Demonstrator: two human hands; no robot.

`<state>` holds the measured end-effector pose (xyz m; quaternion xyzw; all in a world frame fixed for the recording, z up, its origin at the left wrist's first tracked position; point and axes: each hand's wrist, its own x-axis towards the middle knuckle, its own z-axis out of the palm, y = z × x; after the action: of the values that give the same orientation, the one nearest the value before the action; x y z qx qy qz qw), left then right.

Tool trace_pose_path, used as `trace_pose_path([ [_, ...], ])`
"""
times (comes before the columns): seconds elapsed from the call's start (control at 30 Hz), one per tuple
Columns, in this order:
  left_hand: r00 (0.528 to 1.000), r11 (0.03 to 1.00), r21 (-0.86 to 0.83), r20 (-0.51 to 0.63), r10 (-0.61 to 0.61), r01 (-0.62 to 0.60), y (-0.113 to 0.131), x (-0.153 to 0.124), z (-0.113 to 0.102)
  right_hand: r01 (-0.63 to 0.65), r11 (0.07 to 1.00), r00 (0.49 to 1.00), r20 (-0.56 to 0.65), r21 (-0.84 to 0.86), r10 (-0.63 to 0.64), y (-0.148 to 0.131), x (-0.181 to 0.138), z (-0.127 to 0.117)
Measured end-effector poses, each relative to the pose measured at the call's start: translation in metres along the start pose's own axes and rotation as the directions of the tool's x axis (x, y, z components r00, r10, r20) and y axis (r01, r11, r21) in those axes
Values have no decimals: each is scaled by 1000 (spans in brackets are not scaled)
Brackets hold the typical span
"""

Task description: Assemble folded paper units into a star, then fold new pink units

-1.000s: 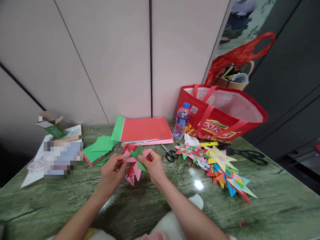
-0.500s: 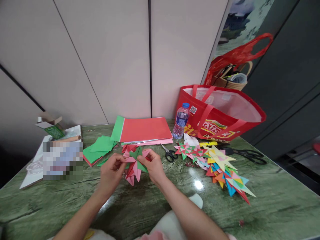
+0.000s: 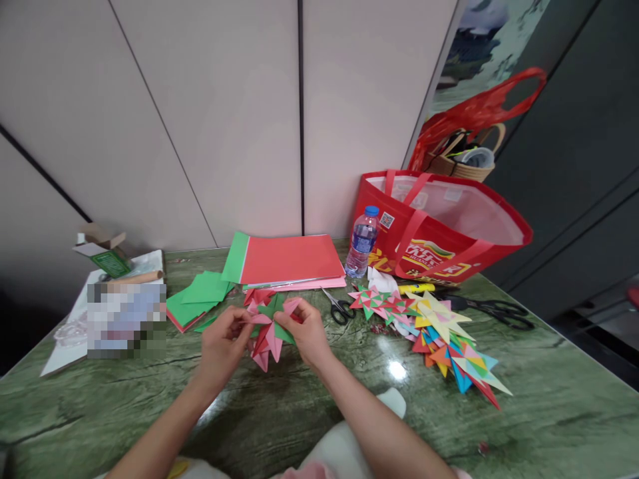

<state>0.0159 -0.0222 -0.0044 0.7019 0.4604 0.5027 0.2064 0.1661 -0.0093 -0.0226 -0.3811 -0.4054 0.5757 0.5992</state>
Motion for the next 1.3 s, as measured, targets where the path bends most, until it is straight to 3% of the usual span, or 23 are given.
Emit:
trace_pose_path([
  [0.17,1000,998,57,-21,19,-18,2,2,-2,30,998,999,36,-56,-28,1,-1,1],
  [0.57,966,940,-276,-100,-237,202,7,6,4,24,998,999,41,-51,-21,4,-2,1],
  [0.9,940,908,-296,-83,-332,295,11,9,3,45,992,997,65,-120,-37,4,-1,0],
  [1.3,941,914,-243,-22,-339,324,11,11,2,134,940,988,119,-313,-101,-9,-3,0],
])
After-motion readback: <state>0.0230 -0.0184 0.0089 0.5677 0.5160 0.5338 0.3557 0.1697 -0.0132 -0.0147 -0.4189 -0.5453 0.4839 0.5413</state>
